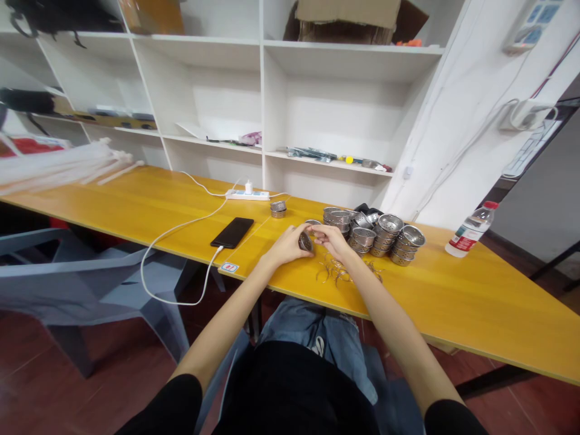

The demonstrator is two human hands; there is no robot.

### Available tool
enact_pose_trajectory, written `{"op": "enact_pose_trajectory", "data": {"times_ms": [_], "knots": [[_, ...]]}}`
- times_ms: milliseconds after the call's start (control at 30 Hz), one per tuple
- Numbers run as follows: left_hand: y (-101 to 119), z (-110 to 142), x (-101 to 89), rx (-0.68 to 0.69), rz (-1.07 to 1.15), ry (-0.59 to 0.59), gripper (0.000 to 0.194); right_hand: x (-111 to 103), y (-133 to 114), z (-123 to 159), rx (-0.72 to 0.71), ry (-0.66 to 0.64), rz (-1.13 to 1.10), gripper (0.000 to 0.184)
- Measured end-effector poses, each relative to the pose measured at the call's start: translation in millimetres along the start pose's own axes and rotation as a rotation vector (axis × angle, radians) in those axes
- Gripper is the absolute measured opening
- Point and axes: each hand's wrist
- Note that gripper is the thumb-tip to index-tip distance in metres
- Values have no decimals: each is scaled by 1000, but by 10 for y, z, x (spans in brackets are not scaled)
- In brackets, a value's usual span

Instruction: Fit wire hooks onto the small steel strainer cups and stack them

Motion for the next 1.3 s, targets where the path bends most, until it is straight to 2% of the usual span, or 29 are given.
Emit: {"op": "enact_pose_trajectory", "data": {"times_ms": [333,1300], "knots": [[-52,-18,52,-21,131,-24,94,22,62,-32,33,41,32,22],[29,-20,7,-27,104,-35,86,15,33,-11,7,27,83,19]]}}
Point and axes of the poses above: each hand's wrist, its own z-axis away from the middle knuckle, its own x-axis out of the palm, y = z × x, and after that the axes turned 13 degrees about y, right-handed
